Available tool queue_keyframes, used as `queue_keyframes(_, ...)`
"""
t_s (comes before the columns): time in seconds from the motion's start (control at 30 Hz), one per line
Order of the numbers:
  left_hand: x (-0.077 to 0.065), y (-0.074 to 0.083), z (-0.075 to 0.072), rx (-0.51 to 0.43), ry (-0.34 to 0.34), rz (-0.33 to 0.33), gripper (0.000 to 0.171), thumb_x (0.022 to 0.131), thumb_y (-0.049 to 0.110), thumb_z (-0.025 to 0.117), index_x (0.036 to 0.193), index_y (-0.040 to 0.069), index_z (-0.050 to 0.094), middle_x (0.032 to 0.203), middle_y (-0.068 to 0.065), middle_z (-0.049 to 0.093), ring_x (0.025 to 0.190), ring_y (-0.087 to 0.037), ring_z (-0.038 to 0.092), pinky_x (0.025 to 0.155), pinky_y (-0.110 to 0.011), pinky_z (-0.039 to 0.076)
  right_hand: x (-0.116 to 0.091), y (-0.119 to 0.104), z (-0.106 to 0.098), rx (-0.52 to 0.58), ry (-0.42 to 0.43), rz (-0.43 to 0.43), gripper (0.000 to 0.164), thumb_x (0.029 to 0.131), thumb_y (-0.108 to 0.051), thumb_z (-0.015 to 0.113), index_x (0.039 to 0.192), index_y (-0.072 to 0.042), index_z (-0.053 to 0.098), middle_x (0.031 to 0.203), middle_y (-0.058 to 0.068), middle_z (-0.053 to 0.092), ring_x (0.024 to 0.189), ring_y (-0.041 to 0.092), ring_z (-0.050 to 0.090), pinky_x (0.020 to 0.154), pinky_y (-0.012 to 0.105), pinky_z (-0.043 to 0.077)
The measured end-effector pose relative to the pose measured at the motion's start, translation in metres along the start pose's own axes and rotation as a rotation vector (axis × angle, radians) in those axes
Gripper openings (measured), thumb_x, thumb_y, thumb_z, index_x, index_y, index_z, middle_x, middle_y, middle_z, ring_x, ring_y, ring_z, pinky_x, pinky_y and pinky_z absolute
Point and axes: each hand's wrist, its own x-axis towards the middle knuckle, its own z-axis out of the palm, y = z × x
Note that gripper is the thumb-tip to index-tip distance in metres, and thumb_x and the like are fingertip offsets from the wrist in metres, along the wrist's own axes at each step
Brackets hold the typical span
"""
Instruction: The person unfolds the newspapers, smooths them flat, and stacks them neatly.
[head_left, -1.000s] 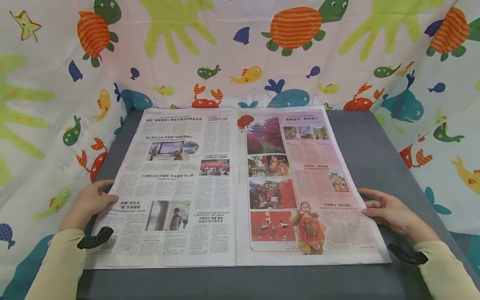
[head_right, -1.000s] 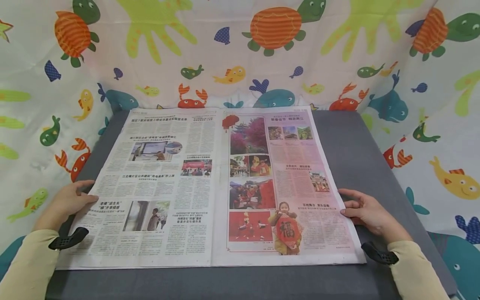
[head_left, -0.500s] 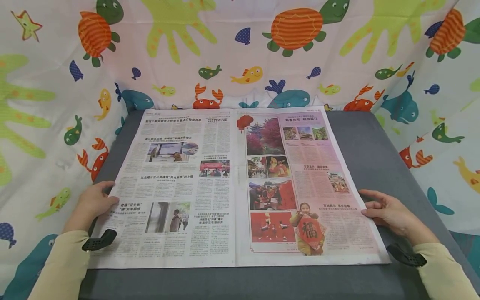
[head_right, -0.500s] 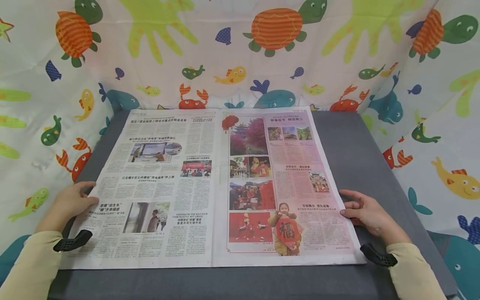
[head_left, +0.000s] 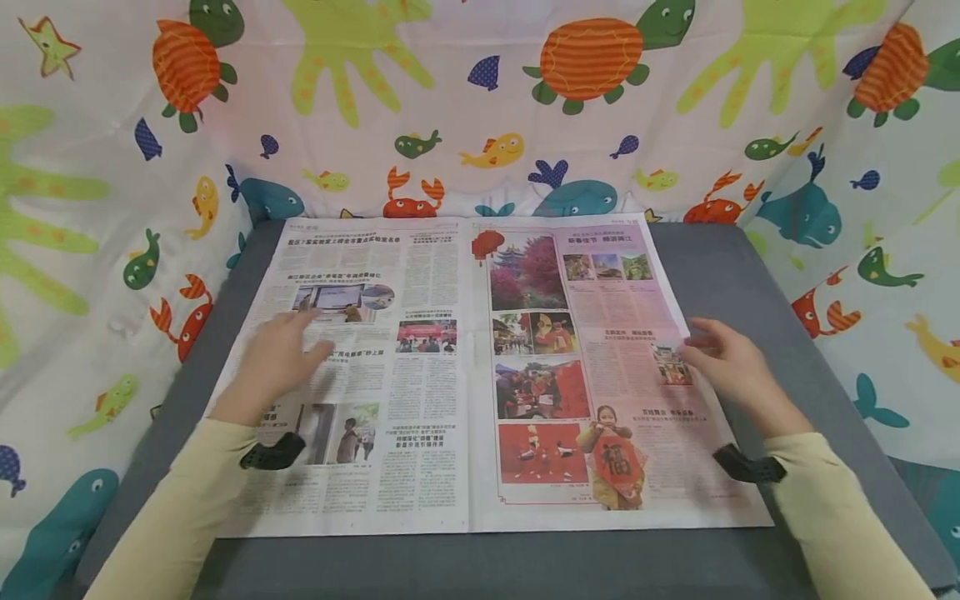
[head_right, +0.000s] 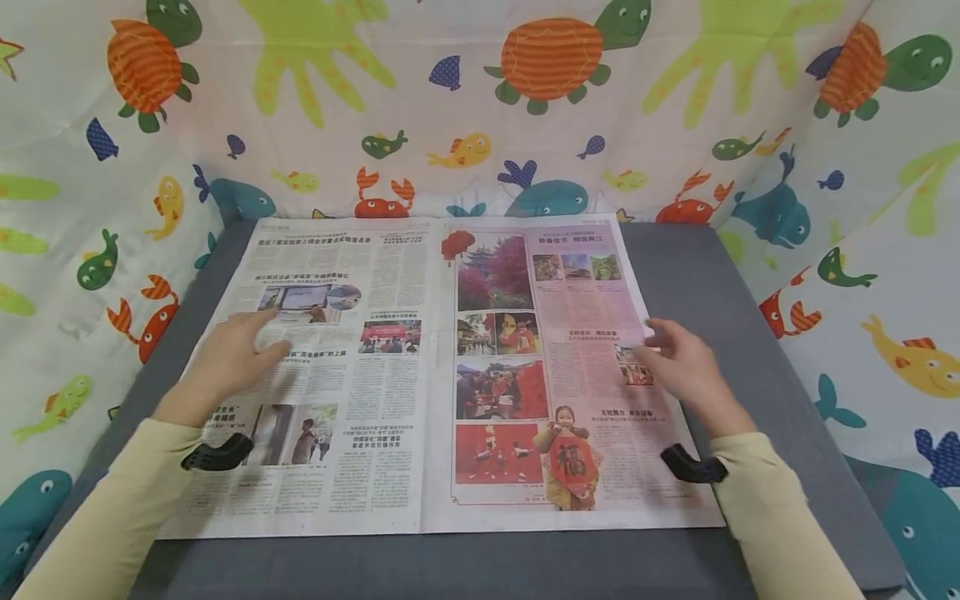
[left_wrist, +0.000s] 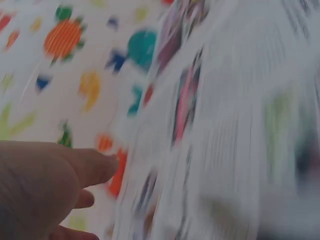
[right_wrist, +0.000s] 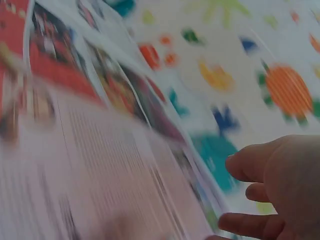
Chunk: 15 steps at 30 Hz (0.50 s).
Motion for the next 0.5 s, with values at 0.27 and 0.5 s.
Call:
queue_keyframes(0.27,0.048,0.097,0.066,0.036,-0.199,0.199,0.070,0.104,0.051,0.049,0.163,0.019,0.028,0.169,-0.027,0.012,0.154,-0.056,0.005,0.121,-0.073,0.011,0.061,-0.126,0.104,-0.195,-0.124,-0.418,0.065,0.102,-0.030,0.061,0.156,-0.001,0.040,0.156,0.032,0.041,0.147,0.053,0.034,0.119,0.065,0.029)
queue_keyframes(0.5,0.057,0.118,0.103,0.080,-0.241,0.150,0.070,0.105,0.058,0.039,0.165,0.026,0.021,0.172,-0.019,0.004,0.156,-0.053,-0.003,0.122,-0.072,0.007,0.075,-0.164,0.169,-0.379,-0.227,-0.373,0.063,0.107,-0.044,0.046,0.163,-0.019,0.029,0.170,0.023,0.015,0.156,0.052,0.008,0.123,0.069,0.013)
